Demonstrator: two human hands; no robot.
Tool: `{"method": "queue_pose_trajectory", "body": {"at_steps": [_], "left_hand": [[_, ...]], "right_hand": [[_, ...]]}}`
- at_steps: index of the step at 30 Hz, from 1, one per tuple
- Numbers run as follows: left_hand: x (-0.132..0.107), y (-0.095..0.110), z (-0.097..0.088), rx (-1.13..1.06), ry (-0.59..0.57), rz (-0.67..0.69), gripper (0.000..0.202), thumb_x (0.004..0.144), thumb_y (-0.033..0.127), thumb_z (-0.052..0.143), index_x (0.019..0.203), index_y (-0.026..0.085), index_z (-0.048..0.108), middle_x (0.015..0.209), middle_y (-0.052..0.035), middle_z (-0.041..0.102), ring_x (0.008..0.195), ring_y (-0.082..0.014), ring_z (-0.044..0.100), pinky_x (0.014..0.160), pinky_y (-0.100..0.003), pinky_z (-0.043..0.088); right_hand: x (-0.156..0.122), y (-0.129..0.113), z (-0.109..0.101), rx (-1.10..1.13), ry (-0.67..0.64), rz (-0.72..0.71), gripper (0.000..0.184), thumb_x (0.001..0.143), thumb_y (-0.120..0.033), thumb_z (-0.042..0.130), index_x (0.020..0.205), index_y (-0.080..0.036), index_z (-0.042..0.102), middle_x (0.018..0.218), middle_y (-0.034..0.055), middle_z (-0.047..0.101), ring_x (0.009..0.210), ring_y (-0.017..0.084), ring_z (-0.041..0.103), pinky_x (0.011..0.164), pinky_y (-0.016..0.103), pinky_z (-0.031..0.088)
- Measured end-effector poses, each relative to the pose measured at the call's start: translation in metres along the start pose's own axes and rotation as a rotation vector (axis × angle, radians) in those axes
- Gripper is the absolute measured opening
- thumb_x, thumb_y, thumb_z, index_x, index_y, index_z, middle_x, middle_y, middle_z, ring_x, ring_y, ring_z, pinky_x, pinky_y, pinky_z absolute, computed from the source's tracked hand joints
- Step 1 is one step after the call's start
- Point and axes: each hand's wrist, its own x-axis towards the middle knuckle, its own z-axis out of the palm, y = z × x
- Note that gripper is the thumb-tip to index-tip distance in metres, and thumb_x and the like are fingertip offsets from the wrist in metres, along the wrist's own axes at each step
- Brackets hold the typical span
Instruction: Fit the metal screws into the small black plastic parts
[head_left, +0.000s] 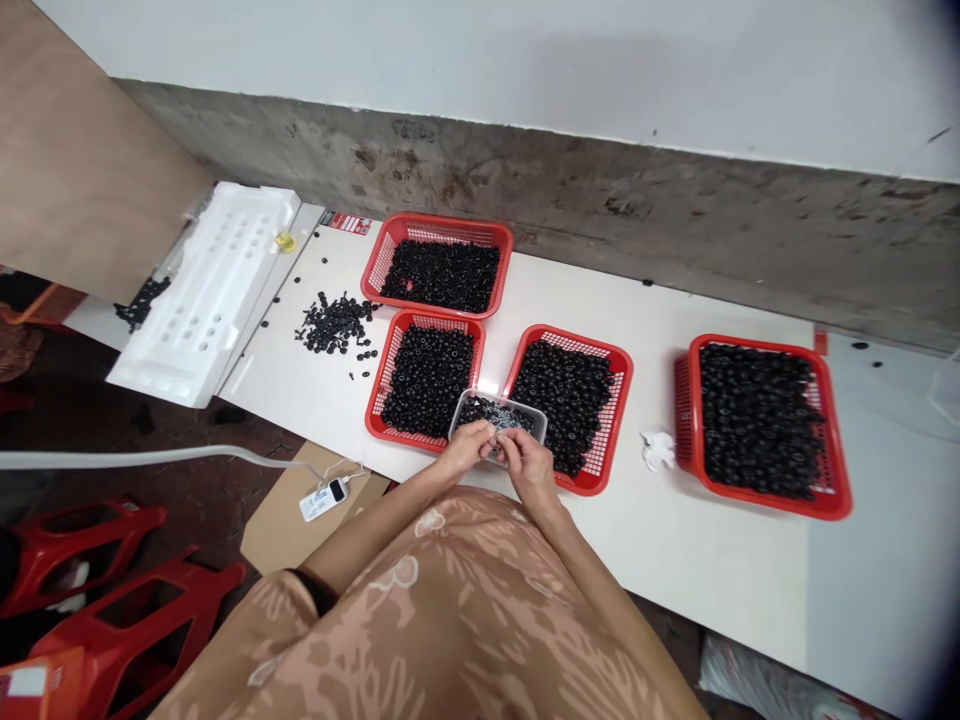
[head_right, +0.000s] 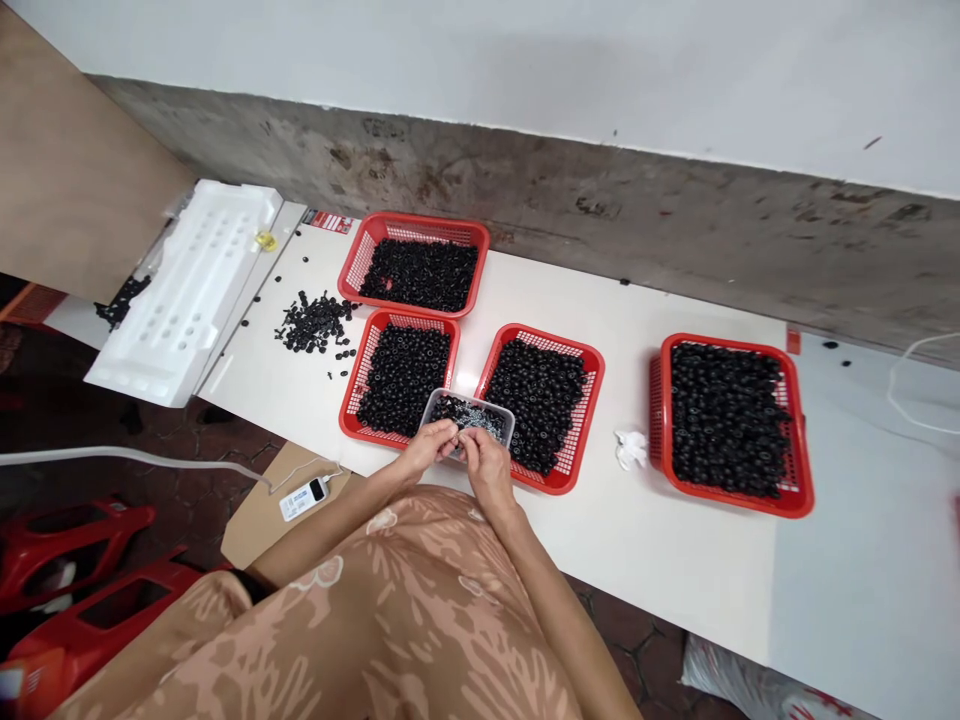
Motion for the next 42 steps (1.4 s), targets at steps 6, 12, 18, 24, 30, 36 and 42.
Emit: {"method": "queue_pose_trajectory", "body": {"at_steps": [6,12,18,24,30,36,42], "left_hand": [[0.008,-0.003,-0.001,-0.491,-0.148,-0.328,0.035,0.074,0.047,0.056,0.064,0.018,0.039,0.053,0.0069,0.025,0.044,-0.0055,0.018,0.045,-0.024,0.014],[0.01,-0.012,0.006,-0.284,0.004,-0.128,0.034,0.082,0.047,0.047,0.068,0.016,0.044,0.057,0.0033,0.039,0.049,-0.0071,0.032,0.047,-0.022,0.022],[0.01,-0.016,0.003,0.206,0.1,0.135,0.04,0.092,0.046,0.033,0.067,0.017,0.044,0.059,0.002,0.046,0.056,-0.01,0.042,0.057,-0.023,0.033],[0.007,-0.008,0.001,0.439,0.103,0.168,0.042,0.095,0.045,0.03,0.068,0.018,0.047,0.061,0.0015,0.052,0.058,-0.0116,0.049,0.061,-0.024,0.035],[-0.001,-0.003,-0.005,0.569,0.121,0.237,0.031,0.096,0.039,0.034,0.105,0.022,0.058,0.09,-0.0011,0.064,0.081,-0.0147,0.057,0.077,-0.026,0.042],[-0.005,-0.004,-0.011,0.766,0.126,0.42,0.027,0.096,0.03,0.037,0.096,0.02,0.061,0.094,-0.0046,0.063,0.09,-0.0164,0.056,0.085,-0.028,0.038],[-0.003,-0.005,-0.001,0.625,0.196,0.233,0.028,0.095,0.035,0.036,0.082,0.019,0.055,0.075,-0.0004,0.058,0.07,-0.0135,0.052,0.069,-0.025,0.038]], "right_hand": [[0.003,-0.005,-0.003,-0.09,-0.005,-0.106,0.029,0.093,-0.041,0.042,0.092,-0.02,0.062,0.088,0.0069,0.065,0.074,0.018,0.059,0.075,0.03,0.046],[0.007,0.009,0.0,0.151,-0.067,0.153,0.036,0.089,-0.052,0.047,0.095,-0.019,0.062,0.074,0.0036,0.065,0.065,0.017,0.06,0.066,0.029,0.048],[0.01,0.024,0.009,0.363,-0.102,0.244,0.043,0.081,-0.056,0.058,0.097,-0.017,0.063,0.077,0.0054,0.067,0.063,0.016,0.06,0.064,0.03,0.051],[0.007,0.013,0.003,0.146,-0.021,0.156,0.035,0.085,-0.05,0.055,0.099,-0.02,0.067,0.079,0.0045,0.068,0.067,0.017,0.062,0.069,0.031,0.05],[0.008,0.014,0.002,0.24,-0.027,0.223,0.041,0.081,-0.055,0.057,0.096,-0.018,0.066,0.071,0.0036,0.065,0.061,0.017,0.058,0.066,0.03,0.049],[0.006,0.018,0.009,0.499,-0.075,0.331,0.044,0.073,-0.056,0.066,0.09,-0.016,0.065,0.077,0.0047,0.066,0.059,0.013,0.055,0.063,0.029,0.049],[0.003,0.007,0.003,0.09,0.059,0.138,0.034,0.084,-0.047,0.055,0.095,-0.018,0.069,0.067,0.0028,0.064,0.058,0.015,0.057,0.065,0.029,0.047]]}}
